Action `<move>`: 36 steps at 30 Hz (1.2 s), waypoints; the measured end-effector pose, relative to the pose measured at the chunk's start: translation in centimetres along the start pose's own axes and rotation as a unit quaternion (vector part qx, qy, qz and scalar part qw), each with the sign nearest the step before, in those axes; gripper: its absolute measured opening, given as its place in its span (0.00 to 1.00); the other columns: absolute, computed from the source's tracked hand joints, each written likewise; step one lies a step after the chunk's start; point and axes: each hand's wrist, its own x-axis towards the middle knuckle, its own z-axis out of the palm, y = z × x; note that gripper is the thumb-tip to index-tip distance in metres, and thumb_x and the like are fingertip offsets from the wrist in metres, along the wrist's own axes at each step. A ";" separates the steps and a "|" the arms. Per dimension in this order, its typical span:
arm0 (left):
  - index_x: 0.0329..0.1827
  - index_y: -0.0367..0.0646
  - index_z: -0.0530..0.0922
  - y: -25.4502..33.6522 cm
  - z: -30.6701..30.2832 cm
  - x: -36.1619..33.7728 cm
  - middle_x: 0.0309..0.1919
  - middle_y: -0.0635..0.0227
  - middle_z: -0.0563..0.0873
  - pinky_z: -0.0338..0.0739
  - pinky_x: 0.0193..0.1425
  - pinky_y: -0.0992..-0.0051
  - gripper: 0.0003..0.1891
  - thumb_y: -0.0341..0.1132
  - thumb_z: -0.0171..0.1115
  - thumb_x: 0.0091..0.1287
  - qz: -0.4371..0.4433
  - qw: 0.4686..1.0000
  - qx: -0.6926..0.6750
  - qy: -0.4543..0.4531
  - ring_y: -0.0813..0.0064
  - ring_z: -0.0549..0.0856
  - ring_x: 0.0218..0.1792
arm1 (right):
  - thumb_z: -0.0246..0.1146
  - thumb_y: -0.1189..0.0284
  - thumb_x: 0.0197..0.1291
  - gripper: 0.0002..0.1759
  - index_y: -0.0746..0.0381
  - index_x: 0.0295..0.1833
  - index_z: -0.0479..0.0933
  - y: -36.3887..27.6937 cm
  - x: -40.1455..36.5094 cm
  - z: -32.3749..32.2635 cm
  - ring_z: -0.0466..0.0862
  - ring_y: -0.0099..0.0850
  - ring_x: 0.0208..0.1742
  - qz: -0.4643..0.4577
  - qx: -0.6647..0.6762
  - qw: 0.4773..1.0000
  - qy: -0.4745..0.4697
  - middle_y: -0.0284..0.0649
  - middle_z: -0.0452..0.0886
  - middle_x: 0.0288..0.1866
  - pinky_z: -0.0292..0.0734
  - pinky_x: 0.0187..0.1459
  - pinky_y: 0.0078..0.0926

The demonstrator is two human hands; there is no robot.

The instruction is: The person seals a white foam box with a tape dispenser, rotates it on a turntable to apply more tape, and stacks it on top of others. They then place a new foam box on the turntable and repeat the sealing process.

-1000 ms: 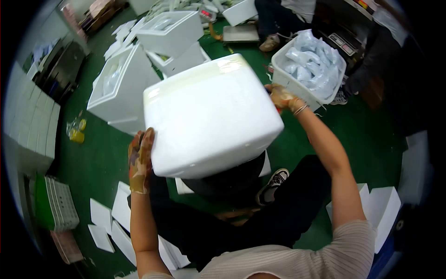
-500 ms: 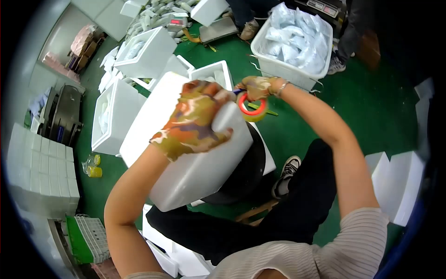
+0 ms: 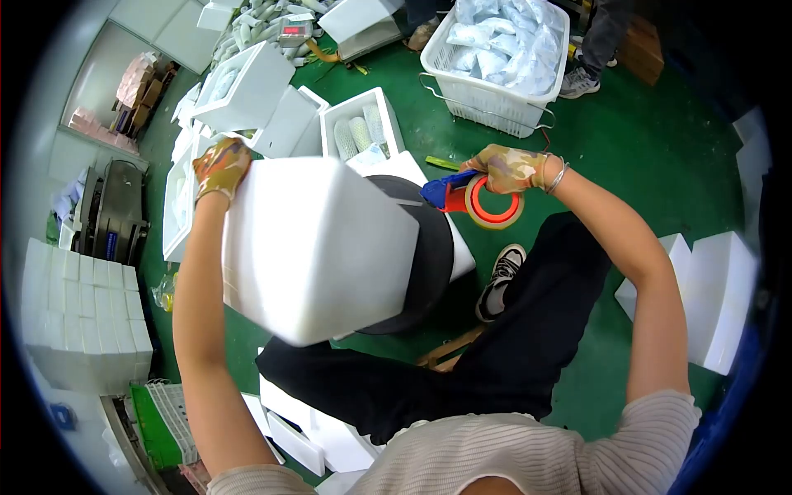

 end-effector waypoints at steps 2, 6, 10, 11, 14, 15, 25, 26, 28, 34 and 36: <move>0.48 0.49 0.83 -4.3 2.0 -0.2 0.51 0.60 0.84 0.72 0.59 0.61 0.20 0.46 0.44 0.65 -0.014 1.000 -0.021 -0.001 0.56 0.81 0.54 | 0.52 0.82 0.44 0.19 0.79 0.44 0.72 0.0 -1.1 0.3 0.75 0.23 0.36 -0.018 -0.015 1.000 -0.001 0.54 0.74 0.63 0.75 0.38 0.30; 0.52 0.47 0.80 -7.3 2.6 -4.5 0.50 0.58 0.84 0.71 0.60 0.62 0.23 0.50 0.44 0.67 -0.067 0.994 -0.087 0.010 0.53 0.81 0.53 | 0.49 0.84 0.44 0.17 0.75 0.42 0.75 -0.9 -4.8 0.1 0.63 0.18 0.42 0.060 -0.005 0.998 0.029 0.56 0.81 0.48 0.73 0.37 0.29; 0.61 0.54 0.76 -8.8 3.4 -7.8 0.52 0.60 0.83 0.67 0.66 0.64 0.33 0.65 0.37 0.68 -0.094 0.968 -0.232 -0.016 0.58 0.79 0.56 | 0.50 0.83 0.47 0.17 0.68 0.44 0.77 -2.8 -9.9 1.2 0.69 0.53 0.33 0.046 -0.049 0.995 0.068 0.57 0.78 0.32 0.73 0.34 0.35; 0.65 0.56 0.74 -8.9 3.5 -8.4 0.55 0.60 0.81 0.64 0.69 0.64 0.36 0.70 0.35 0.67 -0.083 0.953 -0.291 -0.029 0.59 0.78 0.59 | 0.53 0.81 0.50 0.13 0.68 0.42 0.76 -3.8 -11.4 1.7 0.79 0.52 0.32 0.036 -0.070 0.994 0.080 0.57 0.79 0.34 0.74 0.33 0.38; 0.75 0.61 0.60 -10.8 4.1 -8.5 0.66 0.59 0.72 0.57 0.74 0.63 0.41 0.74 0.30 0.64 -0.094 0.958 -0.239 -0.128 0.58 0.70 0.68 | 0.53 0.81 0.51 0.15 0.61 0.45 0.76 -8.4 -15.6 4.5 0.79 0.53 0.28 0.100 -0.037 0.988 0.110 0.55 0.77 0.25 0.73 0.28 0.45; 0.75 0.62 0.59 -11.3 4.7 -8.8 0.66 0.58 0.71 0.57 0.74 0.62 0.40 0.73 0.29 0.66 -0.062 0.964 -0.226 -0.128 0.58 0.69 0.68 | 0.53 0.82 0.48 0.16 0.64 0.45 0.76 -8.7 -16.8 6.2 0.79 0.53 0.27 0.100 -0.040 0.987 0.117 0.54 0.75 0.21 0.73 0.28 0.45; 0.75 0.68 0.58 -8.5 2.5 -12.1 0.66 0.56 0.72 0.57 0.74 0.62 0.34 0.67 0.25 0.69 -0.052 0.983 -0.116 -0.131 0.56 0.69 0.69 | 0.57 0.79 0.43 0.28 0.73 0.56 0.69 -17.4 -18.9 19.5 0.82 0.49 0.37 0.084 -0.029 0.966 0.243 0.53 0.80 0.38 0.80 0.37 0.39; 0.75 0.67 0.58 -8.2 2.7 -12.2 0.66 0.56 0.72 0.57 0.74 0.62 0.34 0.68 0.25 0.69 -0.048 0.979 -0.154 -0.124 0.56 0.69 0.69 | 0.58 0.78 0.44 0.29 0.73 0.57 0.69 -18.5 -18.3 19.7 0.82 0.49 0.37 0.141 -0.019 0.970 0.195 0.53 0.80 0.38 0.80 0.39 0.39; 0.74 0.68 0.61 -9.8 4.4 -10.9 0.67 0.56 0.71 0.57 0.74 0.61 0.35 0.70 0.27 0.68 -0.031 0.970 -0.218 -0.107 0.55 0.69 0.69 | 0.57 0.78 0.45 0.28 0.74 0.57 0.69 -18.6 -17.1 20.5 0.81 0.52 0.42 0.169 0.004 0.963 0.208 0.56 0.79 0.42 0.78 0.45 0.41; 0.72 0.53 0.66 -9.4 5.2 -10.6 0.63 0.51 0.74 0.60 0.72 0.65 0.42 0.73 0.32 0.65 -0.093 0.978 -0.183 -0.038 0.54 0.73 0.65 | 0.56 0.79 0.48 0.30 0.76 0.60 0.67 -21.3 -19.7 21.5 0.80 0.54 0.48 0.219 0.035 0.940 0.259 0.60 0.78 0.48 0.76 0.52 0.41; 0.69 0.48 0.69 -8.4 3.7 -10.5 0.61 0.51 0.76 0.62 0.70 0.65 0.44 0.74 0.33 0.63 -0.097 0.978 -0.180 -0.040 0.53 0.76 0.62 | 0.58 0.79 0.47 0.31 0.74 0.61 0.66 -23.1 -21.6 22.3 0.80 0.54 0.50 0.252 -0.010 0.931 0.265 0.60 0.78 0.48 0.76 0.53 0.41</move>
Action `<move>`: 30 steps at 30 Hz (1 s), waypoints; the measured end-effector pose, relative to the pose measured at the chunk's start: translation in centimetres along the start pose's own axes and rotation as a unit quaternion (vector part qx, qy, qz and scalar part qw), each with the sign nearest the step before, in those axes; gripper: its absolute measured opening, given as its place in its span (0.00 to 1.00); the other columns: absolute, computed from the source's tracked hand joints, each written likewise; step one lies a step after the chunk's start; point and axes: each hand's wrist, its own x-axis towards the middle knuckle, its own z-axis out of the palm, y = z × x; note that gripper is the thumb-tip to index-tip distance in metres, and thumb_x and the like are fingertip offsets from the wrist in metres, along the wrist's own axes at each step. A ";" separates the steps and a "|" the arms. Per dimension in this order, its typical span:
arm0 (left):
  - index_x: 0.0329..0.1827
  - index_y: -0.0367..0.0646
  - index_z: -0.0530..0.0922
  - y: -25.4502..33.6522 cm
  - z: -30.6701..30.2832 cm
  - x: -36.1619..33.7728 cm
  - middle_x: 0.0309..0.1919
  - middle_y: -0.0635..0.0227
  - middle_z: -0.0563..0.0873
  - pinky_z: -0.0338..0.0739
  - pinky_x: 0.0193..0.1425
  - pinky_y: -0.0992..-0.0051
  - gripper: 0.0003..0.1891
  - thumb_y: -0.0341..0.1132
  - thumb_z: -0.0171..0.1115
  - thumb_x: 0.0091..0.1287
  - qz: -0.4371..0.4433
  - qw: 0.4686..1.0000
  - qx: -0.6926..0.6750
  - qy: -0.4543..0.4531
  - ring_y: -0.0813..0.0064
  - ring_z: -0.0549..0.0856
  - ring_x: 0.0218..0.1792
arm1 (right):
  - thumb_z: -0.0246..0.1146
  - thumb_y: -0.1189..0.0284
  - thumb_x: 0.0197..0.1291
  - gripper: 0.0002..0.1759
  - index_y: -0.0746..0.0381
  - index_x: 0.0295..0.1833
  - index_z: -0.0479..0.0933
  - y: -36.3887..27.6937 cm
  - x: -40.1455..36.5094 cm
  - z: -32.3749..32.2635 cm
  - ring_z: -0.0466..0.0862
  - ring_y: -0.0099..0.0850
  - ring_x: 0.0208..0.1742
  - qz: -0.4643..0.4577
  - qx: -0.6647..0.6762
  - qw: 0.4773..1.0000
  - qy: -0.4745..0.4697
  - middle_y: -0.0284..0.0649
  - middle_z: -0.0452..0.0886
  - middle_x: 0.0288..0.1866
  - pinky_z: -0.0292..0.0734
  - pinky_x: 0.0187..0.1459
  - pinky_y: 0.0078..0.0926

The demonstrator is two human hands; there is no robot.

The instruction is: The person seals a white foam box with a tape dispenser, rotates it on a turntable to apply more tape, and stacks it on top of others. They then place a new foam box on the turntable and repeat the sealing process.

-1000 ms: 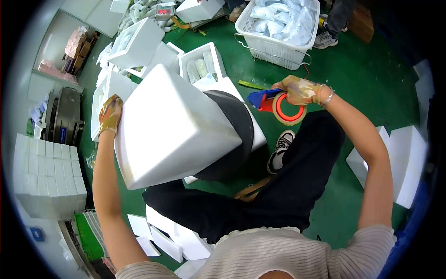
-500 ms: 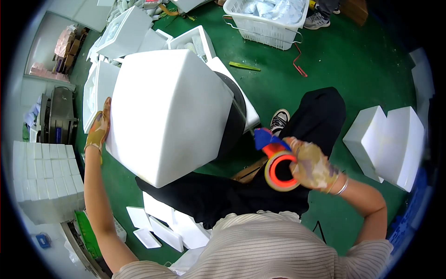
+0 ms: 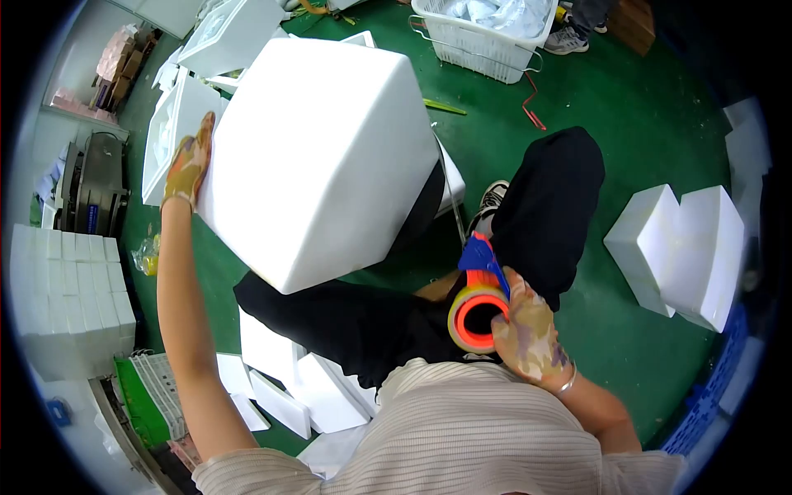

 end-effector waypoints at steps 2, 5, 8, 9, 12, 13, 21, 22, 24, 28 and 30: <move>0.60 0.38 0.76 0.8 0.2 -0.3 0.53 0.50 0.81 0.67 0.64 0.62 0.47 0.75 0.35 0.62 -0.004 1.000 -0.020 0.020 0.51 0.81 0.54 | 0.58 0.79 0.46 0.32 0.75 0.61 0.66 -1.5 -1.4 -0.1 0.79 0.54 0.50 0.067 0.039 0.995 -0.056 0.60 0.78 0.49 0.76 0.54 0.40; 0.58 0.37 0.77 1.2 0.5 -1.1 0.51 0.49 0.82 0.69 0.63 0.61 0.45 0.72 0.35 0.64 0.001 0.997 -0.066 0.046 0.53 0.81 0.52 | 0.57 0.78 0.47 0.30 0.73 0.60 0.67 -0.6 -2.0 2.7 0.80 0.56 0.47 0.056 0.076 0.995 -0.020 0.60 0.78 0.47 0.76 0.50 0.42; 0.60 0.36 0.74 0.9 0.5 -2.6 0.52 0.49 0.81 0.69 0.64 0.63 0.41 0.68 0.44 0.65 0.110 0.980 -0.161 0.048 0.56 0.81 0.54 | 0.57 0.77 0.48 0.24 0.67 0.55 0.70 -1.1 0.8 3.1 0.79 0.58 0.37 0.021 0.134 0.991 0.010 0.60 0.78 0.33 0.74 0.40 0.49; 0.60 0.36 0.74 1.0 0.7 -3.3 0.52 0.49 0.81 0.69 0.64 0.63 0.41 0.68 0.44 0.65 0.115 0.978 -0.165 0.048 0.56 0.81 0.54 | 0.58 0.76 0.49 0.26 0.69 0.57 0.69 -1.2 1.7 2.6 0.79 0.58 0.39 0.067 0.116 0.991 -0.025 0.60 0.79 0.34 0.75 0.43 0.48; 0.67 0.41 0.69 2.0 0.6 -7.5 0.63 0.52 0.73 0.62 0.69 0.59 0.41 0.64 0.59 0.59 0.455 0.842 -0.286 0.047 0.54 0.70 0.66 | 0.58 0.75 0.50 0.28 0.72 0.59 0.68 0.7 3.2 1.6 0.81 0.56 0.43 0.064 0.113 0.992 0.007 0.61 0.80 0.38 0.77 0.46 0.41; 0.68 0.44 0.69 4.5 -0.8 -10.7 0.67 0.54 0.70 0.58 0.72 0.56 0.42 0.64 0.63 0.57 0.570 0.741 -0.355 -0.005 0.53 0.65 0.70 | 0.58 0.75 0.50 0.29 0.72 0.60 0.68 1.5 3.5 1.1 0.82 0.55 0.44 0.075 0.100 0.992 0.008 0.61 0.80 0.38 0.77 0.47 0.39; 0.45 0.42 0.77 11.2 -3.4 -15.5 0.55 0.59 0.77 0.51 0.73 0.45 0.36 0.53 0.77 0.33 0.755 0.647 0.076 -0.077 0.46 0.63 0.70 | 0.58 0.76 0.51 0.21 0.71 0.52 0.70 3.2 4.1 -1.0 0.80 0.49 0.35 0.104 0.191 0.973 -0.076 0.54 0.77 0.33 0.74 0.39 0.35; 0.43 0.43 0.75 11.9 -2.9 -15.7 0.48 0.60 0.78 0.53 0.72 0.46 0.32 0.48 0.77 0.37 0.756 0.650 0.046 -0.064 0.46 0.66 0.68 | 0.60 0.75 0.50 0.25 0.71 0.56 0.69 4.0 4.6 -0.6 0.79 0.51 0.42 0.090 0.139 0.985 -0.041 0.57 0.78 0.39 0.74 0.46 0.36; 0.43 0.43 0.74 13.4 -1.9 -16.2 0.48 0.60 0.77 0.54 0.72 0.46 0.31 0.47 0.77 0.37 0.729 0.681 0.044 -0.044 0.48 0.66 0.68 | 0.61 0.74 0.50 0.29 0.71 0.59 0.68 5.1 6.0 -0.8 0.76 0.57 0.51 0.063 0.110 0.992 -0.011 0.61 0.77 0.45 0.71 0.52 0.42; 0.43 0.42 0.71 17.1 -0.3 -15.6 0.48 0.57 0.76 0.61 0.67 0.51 0.27 0.42 0.75 0.43 0.654 0.756 0.007 0.032 0.48 0.69 0.63 | 0.52 0.80 0.47 0.22 0.69 0.52 0.71 6.0 8.0 -2.0 0.74 0.55 0.24 -0.085 0.044 0.995 0.002 0.56 0.72 0.22 0.70 0.27 0.41; 0.44 0.38 0.71 19.2 0.5 -14.5 0.47 0.53 0.75 0.64 0.62 0.56 0.24 0.41 0.72 0.50 0.616 0.783 -0.017 0.083 0.46 0.71 0.54 | 0.51 0.82 0.45 0.21 0.69 0.49 0.72 6.3 6.1 -3.9 0.70 0.54 0.22 -0.100 0.017 0.993 -0.058 0.54 0.67 0.19 0.68 0.25 0.40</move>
